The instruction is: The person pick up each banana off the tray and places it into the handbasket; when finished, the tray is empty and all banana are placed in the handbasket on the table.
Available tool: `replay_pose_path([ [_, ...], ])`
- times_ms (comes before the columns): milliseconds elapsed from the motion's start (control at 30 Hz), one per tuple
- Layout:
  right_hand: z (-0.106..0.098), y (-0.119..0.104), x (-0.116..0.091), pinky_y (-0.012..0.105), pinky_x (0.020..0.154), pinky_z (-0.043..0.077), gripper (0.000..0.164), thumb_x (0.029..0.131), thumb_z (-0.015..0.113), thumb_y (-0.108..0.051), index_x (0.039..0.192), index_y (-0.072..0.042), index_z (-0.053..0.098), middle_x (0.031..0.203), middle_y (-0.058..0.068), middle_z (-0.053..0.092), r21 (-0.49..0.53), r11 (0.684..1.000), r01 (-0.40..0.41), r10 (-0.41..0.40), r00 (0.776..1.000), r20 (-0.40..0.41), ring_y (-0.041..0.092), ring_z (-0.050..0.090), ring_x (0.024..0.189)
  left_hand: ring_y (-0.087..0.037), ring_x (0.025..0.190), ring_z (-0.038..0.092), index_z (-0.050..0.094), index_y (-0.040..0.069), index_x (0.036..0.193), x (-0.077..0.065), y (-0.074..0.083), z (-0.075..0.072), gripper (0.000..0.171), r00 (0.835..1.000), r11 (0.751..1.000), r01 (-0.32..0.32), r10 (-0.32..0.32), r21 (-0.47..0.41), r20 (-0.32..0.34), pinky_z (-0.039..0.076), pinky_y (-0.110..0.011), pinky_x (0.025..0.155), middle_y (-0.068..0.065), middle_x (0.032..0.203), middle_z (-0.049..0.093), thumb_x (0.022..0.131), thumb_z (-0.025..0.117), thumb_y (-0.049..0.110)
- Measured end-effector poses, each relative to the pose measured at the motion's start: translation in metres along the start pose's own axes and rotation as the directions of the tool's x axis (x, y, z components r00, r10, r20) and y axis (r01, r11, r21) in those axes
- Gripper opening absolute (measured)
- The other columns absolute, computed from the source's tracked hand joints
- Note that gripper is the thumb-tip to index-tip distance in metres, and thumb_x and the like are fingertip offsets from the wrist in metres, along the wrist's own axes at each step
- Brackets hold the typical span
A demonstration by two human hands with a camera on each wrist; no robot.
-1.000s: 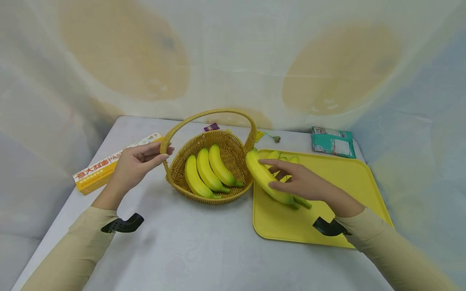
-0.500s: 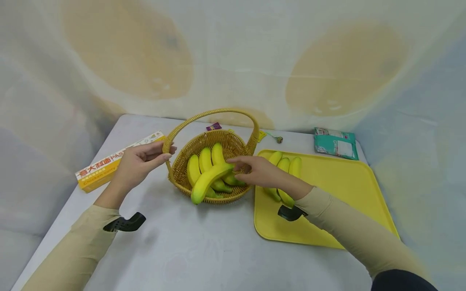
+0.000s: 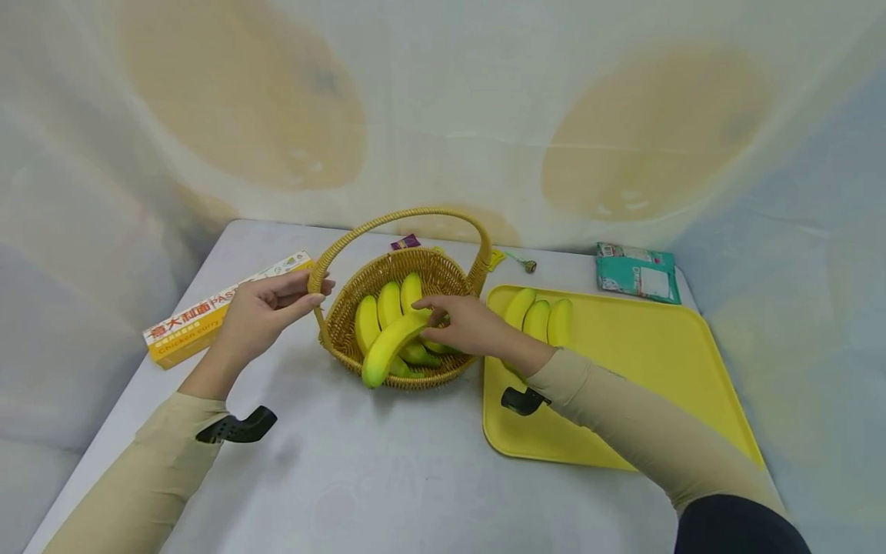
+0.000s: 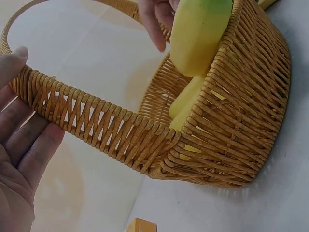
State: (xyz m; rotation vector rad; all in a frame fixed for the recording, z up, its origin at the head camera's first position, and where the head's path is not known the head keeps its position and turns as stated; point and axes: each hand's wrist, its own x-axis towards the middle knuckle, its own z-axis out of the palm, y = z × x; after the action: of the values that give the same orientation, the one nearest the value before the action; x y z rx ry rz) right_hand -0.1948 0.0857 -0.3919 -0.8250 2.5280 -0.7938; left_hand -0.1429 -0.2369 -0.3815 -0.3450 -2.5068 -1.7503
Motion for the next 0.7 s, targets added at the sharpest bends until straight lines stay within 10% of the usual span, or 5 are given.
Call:
replay_pose_path([
  [500, 0.019, -0.015, 0.037, 0.042, 0.110, 0.046, 0.075, 0.101, 0.057, -0.053, 0.158, -0.010, 0.035, 0.148, 0.012, 0.054, -0.069, 0.993, -0.092, 0.094, 0.995, 0.028, 0.027, 0.054, 0.134, -0.006, 0.109, 0.070, 0.066, 0.003, 0.134, -0.001, -0.001, 0.000, 0.040, 1.000, 1.000, -0.010, 0.010, -0.014, 0.006, 0.053, -0.018, 0.093, -0.005, 0.119, 0.074, 0.097, 0.072, 0.016],
  [700, 0.027, -0.025, 0.053, 0.036, 0.102, 0.051, 0.089, 0.096, 0.065, -0.055, 0.159, -0.003, 0.029, 0.140, 0.015, 0.061, -0.114, 0.984, -0.135, 0.137, 0.990, 0.012, 0.024, 0.062, 0.121, -0.007, 0.109, 0.070, 0.067, 0.004, 0.133, 0.000, -0.001, 0.000, 0.039, 1.000, 1.000, -0.012, 0.012, -0.028, 0.010, 0.053, -0.018, 0.093, -0.005, 0.119, 0.074, 0.097, 0.072, 0.016],
])
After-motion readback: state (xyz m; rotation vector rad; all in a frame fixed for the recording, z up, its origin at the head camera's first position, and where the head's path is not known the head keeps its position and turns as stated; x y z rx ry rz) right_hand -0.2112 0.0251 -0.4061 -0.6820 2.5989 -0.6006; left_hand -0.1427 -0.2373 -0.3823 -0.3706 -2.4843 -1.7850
